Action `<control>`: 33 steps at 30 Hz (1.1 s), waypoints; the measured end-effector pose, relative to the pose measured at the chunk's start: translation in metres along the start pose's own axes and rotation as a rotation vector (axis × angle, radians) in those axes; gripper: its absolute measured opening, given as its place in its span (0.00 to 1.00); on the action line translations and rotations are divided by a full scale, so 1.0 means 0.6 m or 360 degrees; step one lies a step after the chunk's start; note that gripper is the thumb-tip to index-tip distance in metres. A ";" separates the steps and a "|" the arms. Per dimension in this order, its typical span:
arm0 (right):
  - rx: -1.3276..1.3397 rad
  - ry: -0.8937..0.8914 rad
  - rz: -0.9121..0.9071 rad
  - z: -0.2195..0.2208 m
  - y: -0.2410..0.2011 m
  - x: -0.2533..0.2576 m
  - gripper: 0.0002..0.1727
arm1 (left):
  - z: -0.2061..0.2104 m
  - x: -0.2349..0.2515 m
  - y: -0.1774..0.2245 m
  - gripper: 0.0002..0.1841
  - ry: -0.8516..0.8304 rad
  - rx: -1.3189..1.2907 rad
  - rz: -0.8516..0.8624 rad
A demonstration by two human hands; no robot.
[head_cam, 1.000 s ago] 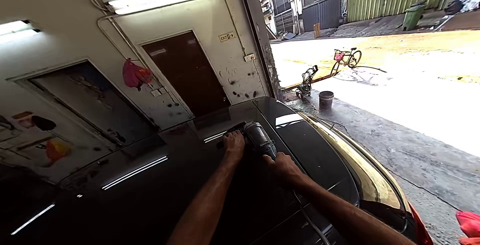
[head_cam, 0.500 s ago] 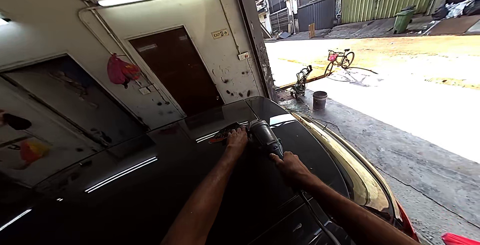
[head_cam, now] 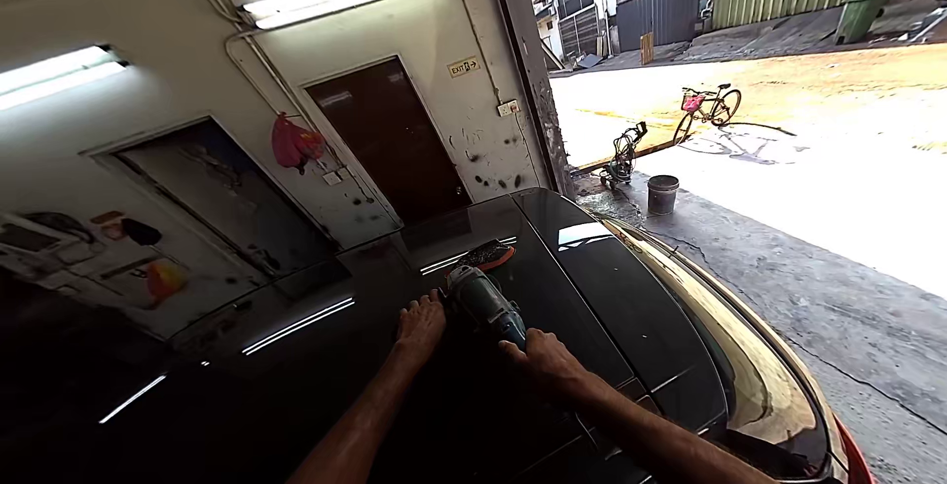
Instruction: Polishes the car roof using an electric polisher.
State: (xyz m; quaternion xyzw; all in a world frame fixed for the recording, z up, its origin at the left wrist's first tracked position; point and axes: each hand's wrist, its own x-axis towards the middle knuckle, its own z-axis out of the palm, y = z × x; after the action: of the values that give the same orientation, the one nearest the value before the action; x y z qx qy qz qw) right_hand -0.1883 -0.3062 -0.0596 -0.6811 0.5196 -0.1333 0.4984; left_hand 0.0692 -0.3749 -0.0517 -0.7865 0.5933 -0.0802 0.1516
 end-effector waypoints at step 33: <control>-0.0064 0.0011 0.0007 0.017 0.044 -0.078 0.34 | 0.009 -0.091 0.010 0.26 -0.0044 -0.0102 0.0046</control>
State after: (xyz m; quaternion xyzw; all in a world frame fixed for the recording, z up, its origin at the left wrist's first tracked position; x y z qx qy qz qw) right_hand -0.2162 -0.2604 -0.0700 -0.6892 0.5255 -0.1240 0.4832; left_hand 0.0502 -0.3235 -0.0559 -0.7832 0.6049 -0.0481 0.1356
